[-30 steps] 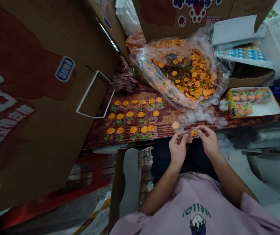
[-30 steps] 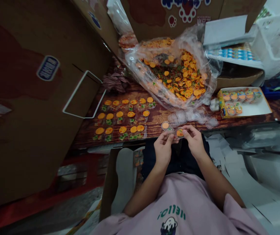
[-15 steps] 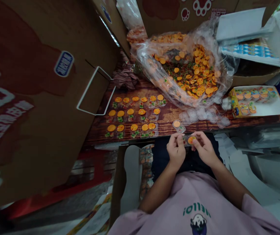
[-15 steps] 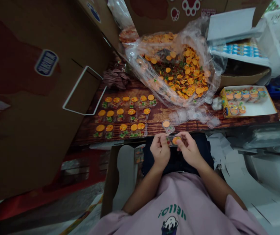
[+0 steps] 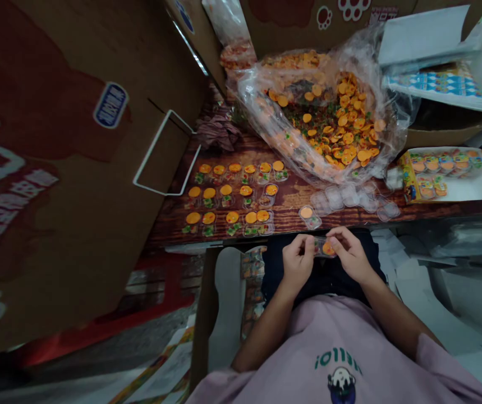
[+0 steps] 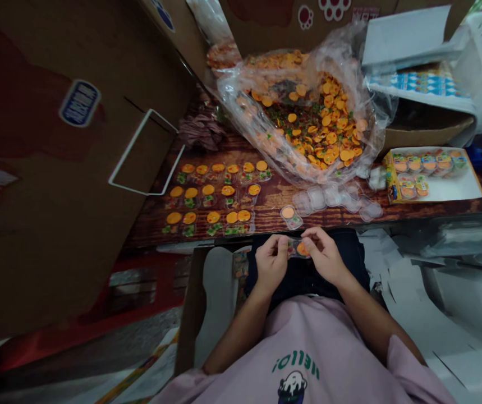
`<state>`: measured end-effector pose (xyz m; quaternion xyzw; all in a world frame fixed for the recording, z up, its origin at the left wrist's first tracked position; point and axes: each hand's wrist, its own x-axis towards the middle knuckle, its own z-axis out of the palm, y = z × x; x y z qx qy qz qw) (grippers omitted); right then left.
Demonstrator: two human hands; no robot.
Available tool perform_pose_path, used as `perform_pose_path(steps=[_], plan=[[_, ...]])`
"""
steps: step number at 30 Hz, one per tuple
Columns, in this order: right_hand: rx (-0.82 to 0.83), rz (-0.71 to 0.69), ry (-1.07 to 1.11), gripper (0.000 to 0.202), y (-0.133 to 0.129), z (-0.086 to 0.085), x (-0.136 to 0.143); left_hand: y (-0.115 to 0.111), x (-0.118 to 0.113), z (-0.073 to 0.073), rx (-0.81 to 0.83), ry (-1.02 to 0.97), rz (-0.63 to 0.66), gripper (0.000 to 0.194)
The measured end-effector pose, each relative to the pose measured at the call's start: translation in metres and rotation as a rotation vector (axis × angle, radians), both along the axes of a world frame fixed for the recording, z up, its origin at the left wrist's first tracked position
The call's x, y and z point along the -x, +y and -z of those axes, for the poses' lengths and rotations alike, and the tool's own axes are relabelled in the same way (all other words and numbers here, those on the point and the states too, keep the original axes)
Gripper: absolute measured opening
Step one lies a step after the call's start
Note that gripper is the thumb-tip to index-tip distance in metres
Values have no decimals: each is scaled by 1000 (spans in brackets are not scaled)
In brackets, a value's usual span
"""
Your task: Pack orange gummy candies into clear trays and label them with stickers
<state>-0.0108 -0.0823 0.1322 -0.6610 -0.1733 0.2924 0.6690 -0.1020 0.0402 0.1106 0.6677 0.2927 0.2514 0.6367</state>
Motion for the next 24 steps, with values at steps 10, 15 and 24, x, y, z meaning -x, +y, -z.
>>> perform_pose_path(steps=[10, 15, 24], plan=[[-141, 63, 17, 20, 7, -11, 11, 0, 18, 17, -235, -223, -139, 26], [-137, 170, -363, 12, -3, -4, 17, 7, 19, 1, -108, -295, 128, 12], [-128, 39, -149, 21, -18, 13, 19, -6, 18, -6, -73, -469, 106, 11]])
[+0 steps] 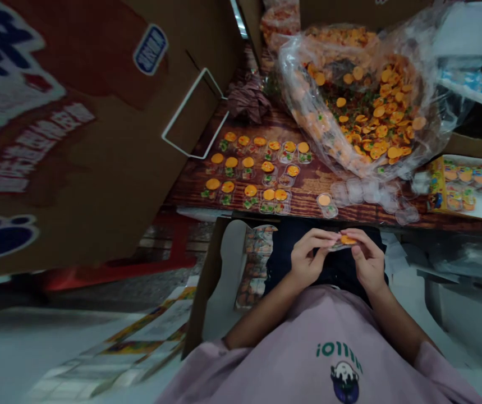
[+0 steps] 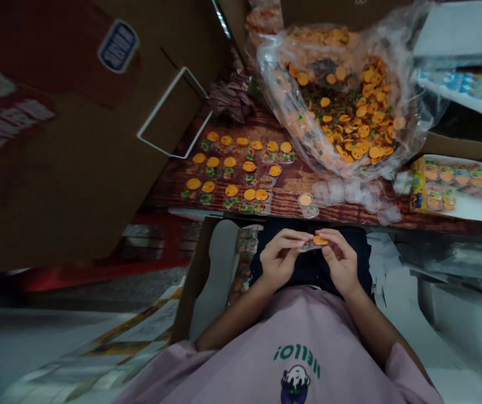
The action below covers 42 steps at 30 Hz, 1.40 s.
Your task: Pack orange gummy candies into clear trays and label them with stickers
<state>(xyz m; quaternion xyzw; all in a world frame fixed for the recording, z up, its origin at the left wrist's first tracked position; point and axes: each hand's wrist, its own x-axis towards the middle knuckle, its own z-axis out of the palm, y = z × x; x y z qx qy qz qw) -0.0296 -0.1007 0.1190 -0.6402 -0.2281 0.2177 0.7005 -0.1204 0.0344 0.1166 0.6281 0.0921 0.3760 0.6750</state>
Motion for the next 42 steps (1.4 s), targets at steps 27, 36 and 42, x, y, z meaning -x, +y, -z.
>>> perform_pose_path(steps=[27, 36, 42], plan=[[1060, 674, -666, 58, -67, 52, -127, 63, -92, 65, -614, 530, -449, 21], [978, 705, -660, 37, -67, 57, -140, 51, -57, 57, -750, 400, -609, 15], [942, 697, -840, 23, -62, 66, -137, 63, -7, 69, -750, 667, -820, 32]])
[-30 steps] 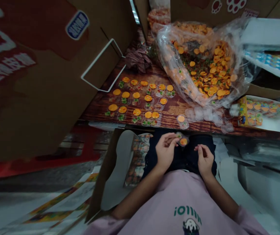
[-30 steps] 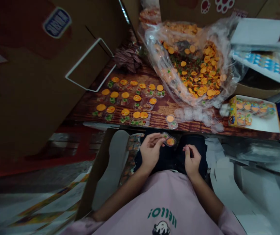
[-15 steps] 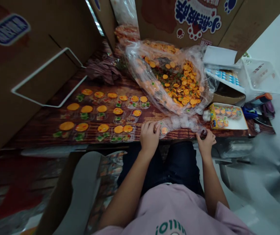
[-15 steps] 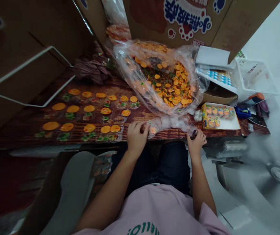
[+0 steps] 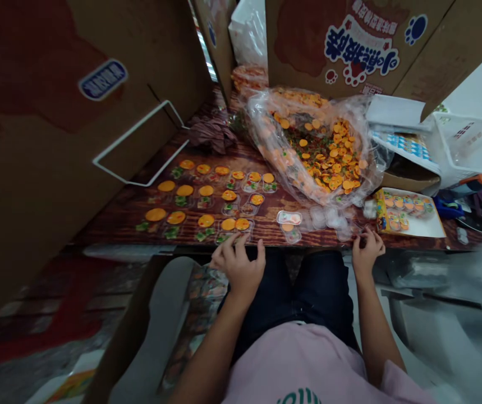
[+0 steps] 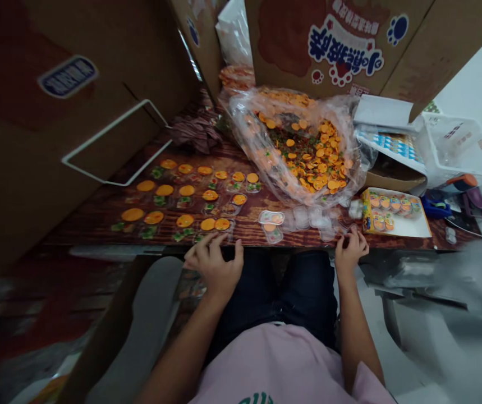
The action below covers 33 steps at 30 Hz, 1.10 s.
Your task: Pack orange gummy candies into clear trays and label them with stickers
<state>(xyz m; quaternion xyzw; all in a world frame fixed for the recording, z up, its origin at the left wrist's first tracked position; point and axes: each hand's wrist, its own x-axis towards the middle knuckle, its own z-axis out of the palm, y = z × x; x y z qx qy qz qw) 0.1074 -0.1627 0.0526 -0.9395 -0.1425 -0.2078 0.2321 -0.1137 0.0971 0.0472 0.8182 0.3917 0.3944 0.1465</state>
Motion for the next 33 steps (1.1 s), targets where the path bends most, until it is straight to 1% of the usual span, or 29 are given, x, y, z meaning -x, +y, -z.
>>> perform_pose_path(steps=[2, 3, 6, 10, 13, 16, 18, 20, 22, 25, 29, 33], plan=[[-10, -29, -65, 25, -1, 3, 0, 6, 6, 2, 29, 56, -3, 38], [-18, -44, -97, 26, -2, 4, 0, 9, 7, 2, 41, 78, 9, 38], [-61, -69, -195, 28, -4, 5, -2, 12, 9, 2, 24, 85, 39, 29], [-137, -66, -312, 24, -3, 1, 3, 13, 9, 3, -17, 59, 72, 15], [-170, -93, -351, 22, 3, -5, 16, 14, 9, 2, 11, 44, 160, 13], [-190, -180, -329, 20, 16, -12, 34, 15, 8, 1, 50, 23, 253, 19], [-209, -253, -296, 18, 27, -16, 47, 15, 7, 0, 58, 14, 279, 25], [-228, -337, -280, 14, 39, -20, 59, 16, 5, -1, 49, 19, 259, 29], [-247, -407, -288, 10, 49, -24, 69, 17, 2, -2, 47, 48, 202, 36], [-255, -442, -267, 9, 61, -29, 80, 20, -6, -6, 92, 114, 155, 49], [-277, -454, -222, 9, 67, -34, 84, 23, -14, -10, 114, 158, 197, 39], [-351, -517, -163, 8, 70, -39, 86, 23, -12, -10, 94, 171, 274, 36]])
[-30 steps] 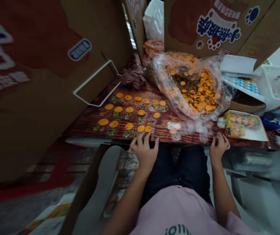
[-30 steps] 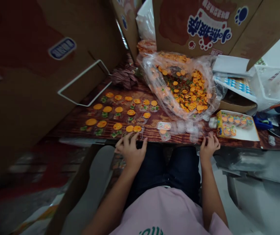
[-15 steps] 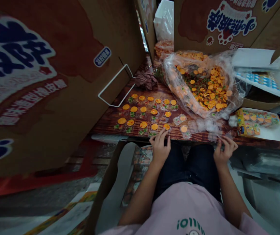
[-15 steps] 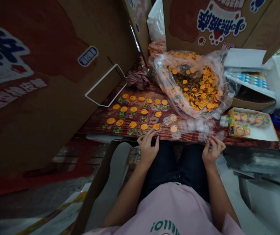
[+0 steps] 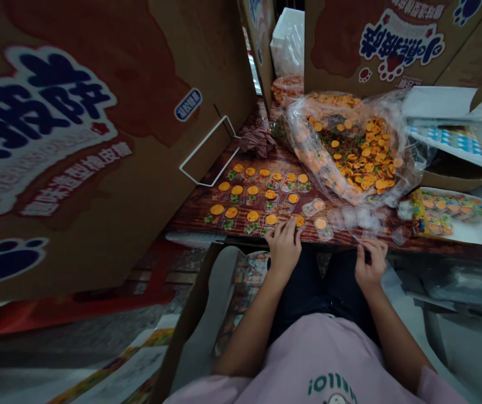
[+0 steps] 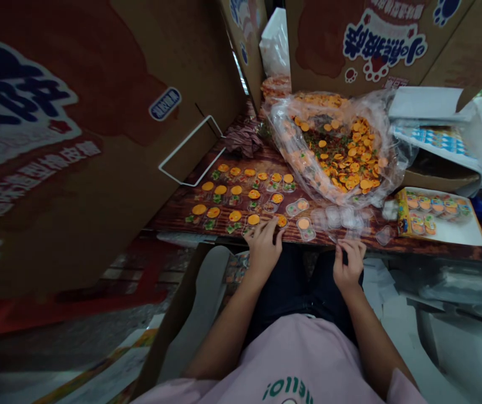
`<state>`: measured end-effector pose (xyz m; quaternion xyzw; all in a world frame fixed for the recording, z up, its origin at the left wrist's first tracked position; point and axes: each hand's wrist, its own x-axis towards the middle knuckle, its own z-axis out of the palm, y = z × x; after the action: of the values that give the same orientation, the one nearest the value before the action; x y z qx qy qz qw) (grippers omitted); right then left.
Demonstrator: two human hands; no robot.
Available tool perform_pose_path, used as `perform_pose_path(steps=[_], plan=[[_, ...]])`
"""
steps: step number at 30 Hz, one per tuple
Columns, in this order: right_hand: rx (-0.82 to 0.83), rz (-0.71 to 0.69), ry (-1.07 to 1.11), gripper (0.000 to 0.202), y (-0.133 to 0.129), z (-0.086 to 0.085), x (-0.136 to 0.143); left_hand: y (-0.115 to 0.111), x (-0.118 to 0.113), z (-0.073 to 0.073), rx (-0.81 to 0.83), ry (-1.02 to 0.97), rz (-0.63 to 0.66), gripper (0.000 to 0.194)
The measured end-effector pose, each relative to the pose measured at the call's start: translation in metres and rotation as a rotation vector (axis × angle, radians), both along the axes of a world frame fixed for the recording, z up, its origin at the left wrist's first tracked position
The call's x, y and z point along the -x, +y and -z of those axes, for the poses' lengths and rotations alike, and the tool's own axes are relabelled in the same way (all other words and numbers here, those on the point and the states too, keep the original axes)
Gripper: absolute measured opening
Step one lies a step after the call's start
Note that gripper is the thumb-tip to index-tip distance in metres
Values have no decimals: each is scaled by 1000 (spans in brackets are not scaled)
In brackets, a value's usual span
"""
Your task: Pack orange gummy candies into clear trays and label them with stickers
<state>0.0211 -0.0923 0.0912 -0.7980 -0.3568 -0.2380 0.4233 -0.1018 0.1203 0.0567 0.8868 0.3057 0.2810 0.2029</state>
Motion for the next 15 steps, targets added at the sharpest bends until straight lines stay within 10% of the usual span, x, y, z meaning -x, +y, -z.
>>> perform_pose_path(steps=[15], plan=[[154, -436, 545, 34, 73, -22, -15, 13, 11, 5, 47, -90, 286, 52]])
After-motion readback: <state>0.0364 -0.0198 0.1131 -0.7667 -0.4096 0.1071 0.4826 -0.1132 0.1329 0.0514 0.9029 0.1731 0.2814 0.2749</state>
